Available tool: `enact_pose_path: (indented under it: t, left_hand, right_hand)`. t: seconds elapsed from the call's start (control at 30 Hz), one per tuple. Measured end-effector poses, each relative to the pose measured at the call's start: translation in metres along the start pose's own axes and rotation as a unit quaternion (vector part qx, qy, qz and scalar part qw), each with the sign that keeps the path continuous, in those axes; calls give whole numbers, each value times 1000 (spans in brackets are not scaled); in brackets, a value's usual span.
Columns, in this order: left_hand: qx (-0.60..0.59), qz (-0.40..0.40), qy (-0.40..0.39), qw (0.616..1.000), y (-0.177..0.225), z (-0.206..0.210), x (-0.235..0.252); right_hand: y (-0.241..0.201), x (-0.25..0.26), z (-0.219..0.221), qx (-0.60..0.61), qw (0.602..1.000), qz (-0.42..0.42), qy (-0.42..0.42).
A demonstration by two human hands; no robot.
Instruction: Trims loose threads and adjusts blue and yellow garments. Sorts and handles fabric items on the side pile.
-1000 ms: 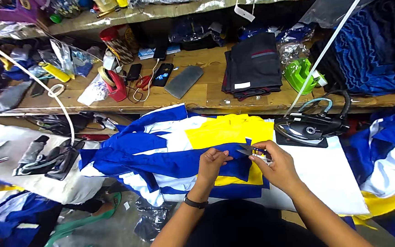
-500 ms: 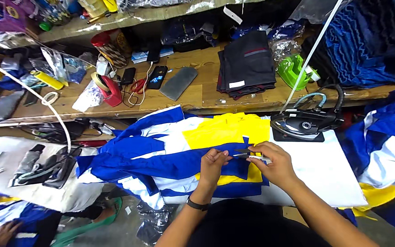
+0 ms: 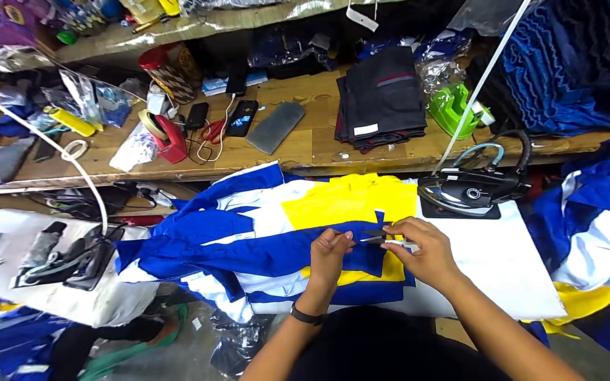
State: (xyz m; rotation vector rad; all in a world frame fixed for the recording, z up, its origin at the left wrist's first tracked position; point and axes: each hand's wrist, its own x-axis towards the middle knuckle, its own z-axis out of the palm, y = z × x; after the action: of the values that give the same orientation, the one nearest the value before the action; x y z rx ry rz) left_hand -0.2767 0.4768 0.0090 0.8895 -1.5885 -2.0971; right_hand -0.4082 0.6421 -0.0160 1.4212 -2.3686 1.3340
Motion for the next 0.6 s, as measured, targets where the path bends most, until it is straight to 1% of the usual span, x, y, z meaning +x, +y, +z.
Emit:
enact_pose_path:
  t: [0.13, 0.3, 0.5, 0.6]
  left_hand:
    - [4, -5, -5, 1000, 0, 2, -1]
    - [1, -11, -14, 1000, 0, 4, -1]
    - [-3, -17, -15, 1000, 0, 4, -2]
    - [-5, -16, -21, 1000, -2, 3, -3]
  right_hand:
    - [1, 1, -2, 4, 1000, 7, -25]
    - [2, 1, 1, 31, 999, 17, -18]
    - [1, 3, -1, 6, 1000, 10, -16]
    - [2, 4, -4, 39, 998, 39, -23]
